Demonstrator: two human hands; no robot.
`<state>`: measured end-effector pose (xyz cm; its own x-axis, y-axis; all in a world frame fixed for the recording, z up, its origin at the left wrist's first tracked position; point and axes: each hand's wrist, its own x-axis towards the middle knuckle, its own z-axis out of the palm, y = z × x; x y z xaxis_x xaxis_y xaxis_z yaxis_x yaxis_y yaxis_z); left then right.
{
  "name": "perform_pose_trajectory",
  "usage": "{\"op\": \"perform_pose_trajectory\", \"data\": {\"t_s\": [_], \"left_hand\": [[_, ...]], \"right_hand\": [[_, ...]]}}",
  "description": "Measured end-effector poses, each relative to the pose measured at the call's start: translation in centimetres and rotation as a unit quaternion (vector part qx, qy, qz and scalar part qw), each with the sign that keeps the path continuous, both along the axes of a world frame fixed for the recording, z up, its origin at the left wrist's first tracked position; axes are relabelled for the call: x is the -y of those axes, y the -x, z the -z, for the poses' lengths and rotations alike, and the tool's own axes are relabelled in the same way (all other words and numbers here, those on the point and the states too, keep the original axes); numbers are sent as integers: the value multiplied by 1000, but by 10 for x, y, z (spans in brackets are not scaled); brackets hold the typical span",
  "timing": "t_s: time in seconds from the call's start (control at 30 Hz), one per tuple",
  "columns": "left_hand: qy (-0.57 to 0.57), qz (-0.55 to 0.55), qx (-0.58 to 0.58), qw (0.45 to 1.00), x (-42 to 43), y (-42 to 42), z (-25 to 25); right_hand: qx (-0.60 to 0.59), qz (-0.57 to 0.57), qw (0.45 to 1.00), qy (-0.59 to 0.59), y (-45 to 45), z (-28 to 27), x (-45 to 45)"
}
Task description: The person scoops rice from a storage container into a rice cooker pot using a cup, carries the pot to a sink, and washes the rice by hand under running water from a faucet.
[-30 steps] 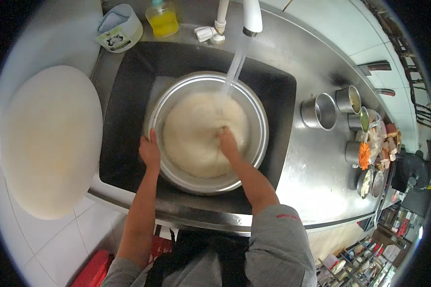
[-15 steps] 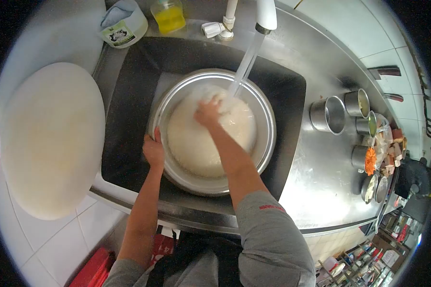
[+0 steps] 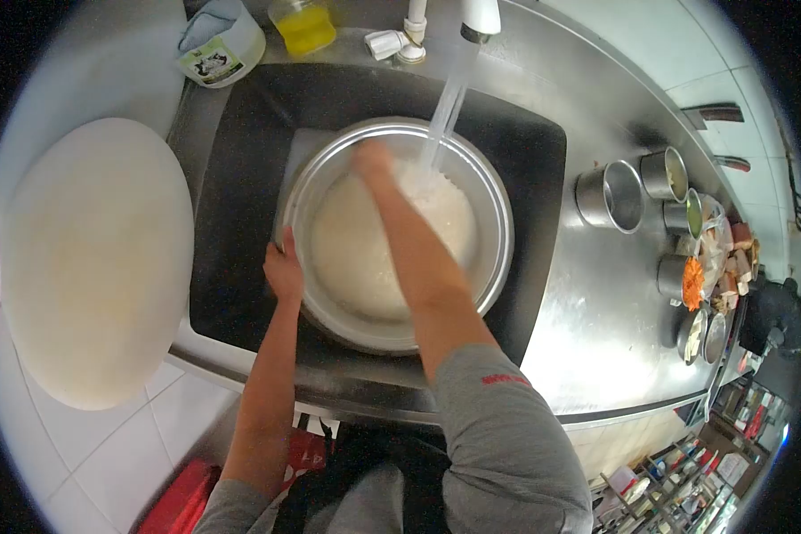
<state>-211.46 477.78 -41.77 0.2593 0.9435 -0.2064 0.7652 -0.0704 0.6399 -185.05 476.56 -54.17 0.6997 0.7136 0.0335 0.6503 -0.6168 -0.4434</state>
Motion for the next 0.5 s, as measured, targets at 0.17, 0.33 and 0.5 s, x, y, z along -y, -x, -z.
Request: {"op": "perform_pose_trajectory", "data": {"t_s": [0.17, 0.33, 0.5], "left_hand": [[-14, -2, 36, 999, -2, 3, 6], [-36, -5, 27, 999, 3, 2, 9], [-45, -8, 38, 998, 4, -2, 2]], "right_hand": [[-245, -154, 952, 100, 211, -50, 31], [29, -364, 916, 168, 211, -45, 197], [22, -277, 896, 348, 114, -62, 230]]}}
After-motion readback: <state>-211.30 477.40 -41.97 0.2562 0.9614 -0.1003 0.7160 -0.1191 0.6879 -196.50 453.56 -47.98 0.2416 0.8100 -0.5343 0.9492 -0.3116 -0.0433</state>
